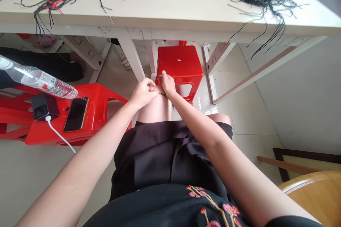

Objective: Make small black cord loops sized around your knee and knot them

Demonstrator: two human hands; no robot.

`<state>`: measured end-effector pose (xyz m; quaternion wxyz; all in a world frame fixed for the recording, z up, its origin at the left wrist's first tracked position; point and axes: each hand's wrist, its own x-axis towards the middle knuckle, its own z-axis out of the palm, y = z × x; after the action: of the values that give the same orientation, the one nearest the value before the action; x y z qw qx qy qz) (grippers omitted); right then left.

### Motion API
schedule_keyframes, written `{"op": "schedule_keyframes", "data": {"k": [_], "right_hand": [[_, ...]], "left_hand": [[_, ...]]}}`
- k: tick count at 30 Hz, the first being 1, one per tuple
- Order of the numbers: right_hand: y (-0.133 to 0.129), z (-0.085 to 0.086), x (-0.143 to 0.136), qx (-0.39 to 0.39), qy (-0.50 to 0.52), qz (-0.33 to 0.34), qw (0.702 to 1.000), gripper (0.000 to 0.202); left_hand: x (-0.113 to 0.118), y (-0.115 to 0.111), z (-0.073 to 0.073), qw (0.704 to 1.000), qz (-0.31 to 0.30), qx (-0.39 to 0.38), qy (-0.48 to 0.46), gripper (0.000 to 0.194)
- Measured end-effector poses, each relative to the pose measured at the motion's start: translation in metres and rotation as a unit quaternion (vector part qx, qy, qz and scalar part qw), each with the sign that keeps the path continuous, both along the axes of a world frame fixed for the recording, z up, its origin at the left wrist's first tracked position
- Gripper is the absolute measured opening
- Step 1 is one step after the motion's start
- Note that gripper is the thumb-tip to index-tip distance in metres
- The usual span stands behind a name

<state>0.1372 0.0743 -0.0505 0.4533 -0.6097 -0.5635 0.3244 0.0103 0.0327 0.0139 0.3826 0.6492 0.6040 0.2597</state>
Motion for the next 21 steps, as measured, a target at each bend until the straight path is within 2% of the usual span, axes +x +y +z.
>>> {"op": "schedule_keyframes", "data": {"k": [2,4,6,9,11,15,18,21], "right_hand": [[-0.013,0.009,0.007,-0.003,0.116,0.032,0.993,0.038],[-0.03,0.022,0.013,0.01,0.194,0.118,0.974,0.03],[-0.044,0.036,0.018,0.017,0.225,0.2,0.954,0.031],[-0.055,0.053,0.024,-0.009,0.241,0.238,0.941,0.028],[-0.054,0.065,0.03,-0.015,0.214,0.237,0.947,0.027],[-0.05,0.097,0.042,0.066,0.056,0.216,0.972,0.014],[-0.05,0.125,0.049,0.135,-0.057,0.231,0.962,0.013],[-0.046,0.146,0.058,0.201,-0.123,0.232,0.944,0.018]], "left_hand": [[-0.006,0.003,0.001,0.995,0.04,-0.047,-0.084,0.03],[-0.007,0.004,0.008,0.985,0.058,-0.084,-0.142,0.035],[-0.005,0.004,0.019,0.975,0.058,-0.112,-0.181,0.037],[0.0,0.001,0.041,0.959,0.057,-0.162,-0.225,0.039],[0.002,0.0,0.053,0.946,0.05,-0.195,-0.253,0.041],[0.002,0.002,0.07,0.912,0.02,-0.246,-0.329,0.044],[0.002,0.009,0.083,0.887,0.0,-0.288,-0.36,0.045],[0.004,0.023,0.099,0.897,-0.048,-0.268,-0.349,0.042]]}}
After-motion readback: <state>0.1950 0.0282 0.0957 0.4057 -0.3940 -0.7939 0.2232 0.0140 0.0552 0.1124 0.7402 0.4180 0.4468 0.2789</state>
